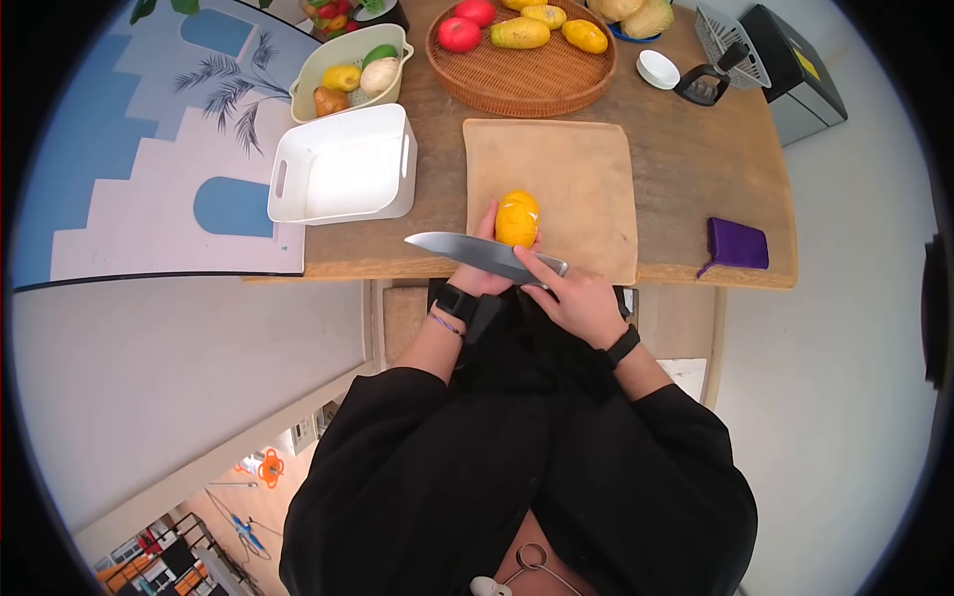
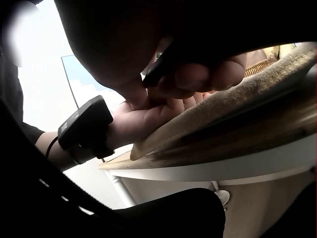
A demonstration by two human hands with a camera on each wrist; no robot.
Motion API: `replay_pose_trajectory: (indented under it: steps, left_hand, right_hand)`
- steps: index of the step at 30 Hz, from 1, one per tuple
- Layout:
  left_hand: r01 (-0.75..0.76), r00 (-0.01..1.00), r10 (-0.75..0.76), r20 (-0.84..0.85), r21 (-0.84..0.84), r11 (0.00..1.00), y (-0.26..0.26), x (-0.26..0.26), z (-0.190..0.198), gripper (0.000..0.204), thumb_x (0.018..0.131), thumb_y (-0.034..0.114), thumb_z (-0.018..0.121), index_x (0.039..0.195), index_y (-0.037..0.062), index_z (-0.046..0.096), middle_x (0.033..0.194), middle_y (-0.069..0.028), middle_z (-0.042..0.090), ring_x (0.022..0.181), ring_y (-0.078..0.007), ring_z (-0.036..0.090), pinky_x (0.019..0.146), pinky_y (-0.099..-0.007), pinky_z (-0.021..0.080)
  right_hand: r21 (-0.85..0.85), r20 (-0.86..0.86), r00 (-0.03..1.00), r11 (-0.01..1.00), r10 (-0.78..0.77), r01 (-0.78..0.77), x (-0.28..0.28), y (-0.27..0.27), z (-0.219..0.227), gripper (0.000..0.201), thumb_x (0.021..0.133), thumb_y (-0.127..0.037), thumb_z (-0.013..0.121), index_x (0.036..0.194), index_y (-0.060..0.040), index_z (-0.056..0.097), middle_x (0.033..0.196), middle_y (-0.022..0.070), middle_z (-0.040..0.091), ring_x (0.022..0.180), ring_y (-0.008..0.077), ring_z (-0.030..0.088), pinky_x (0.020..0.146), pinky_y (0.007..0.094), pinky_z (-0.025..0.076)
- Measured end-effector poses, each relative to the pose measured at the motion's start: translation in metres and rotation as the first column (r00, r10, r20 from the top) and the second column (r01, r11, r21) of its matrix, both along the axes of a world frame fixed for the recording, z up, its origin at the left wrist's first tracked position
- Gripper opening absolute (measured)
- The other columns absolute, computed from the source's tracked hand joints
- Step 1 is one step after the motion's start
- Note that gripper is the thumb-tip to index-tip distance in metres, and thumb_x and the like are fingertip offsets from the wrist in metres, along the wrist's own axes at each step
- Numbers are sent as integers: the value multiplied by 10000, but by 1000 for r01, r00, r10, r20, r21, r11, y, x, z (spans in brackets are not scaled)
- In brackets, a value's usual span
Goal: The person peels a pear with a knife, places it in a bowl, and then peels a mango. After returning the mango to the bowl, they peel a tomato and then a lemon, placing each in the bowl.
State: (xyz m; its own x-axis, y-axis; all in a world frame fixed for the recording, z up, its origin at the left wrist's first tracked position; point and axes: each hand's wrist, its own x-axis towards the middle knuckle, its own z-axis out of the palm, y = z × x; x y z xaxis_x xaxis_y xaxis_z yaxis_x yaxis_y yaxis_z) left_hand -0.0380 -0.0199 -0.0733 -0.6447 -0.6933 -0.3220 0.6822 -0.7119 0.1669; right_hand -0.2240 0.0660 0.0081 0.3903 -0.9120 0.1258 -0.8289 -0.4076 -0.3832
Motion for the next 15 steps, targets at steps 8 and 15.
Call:
replay_pose_trajectory:
  steps: [8,15]
  left_hand:
    - [58,996,-52,69,-90,994,2,-2,10,568,1053,615,436,1273,122,613,1038,-57,709,832,-234,640,830,-370,533]
    - [109,991,-104,79,-55,993,5,-2,24,590,1040,643,409,1235,130,626,925,-130,655,719,-214,543,714,-357,439]
  right_hand:
    - [244,370,899,958,-235,150,-13,-26,0,660,972,-430,684,1577,-375,425,887,175,737,730,360,718,662,414,572]
    - [405,369,850,888,-376,217,-47,-47,-1,555,990,-443,657,1513,-311,527,1023,195,750,868,339,733,821,390,568]
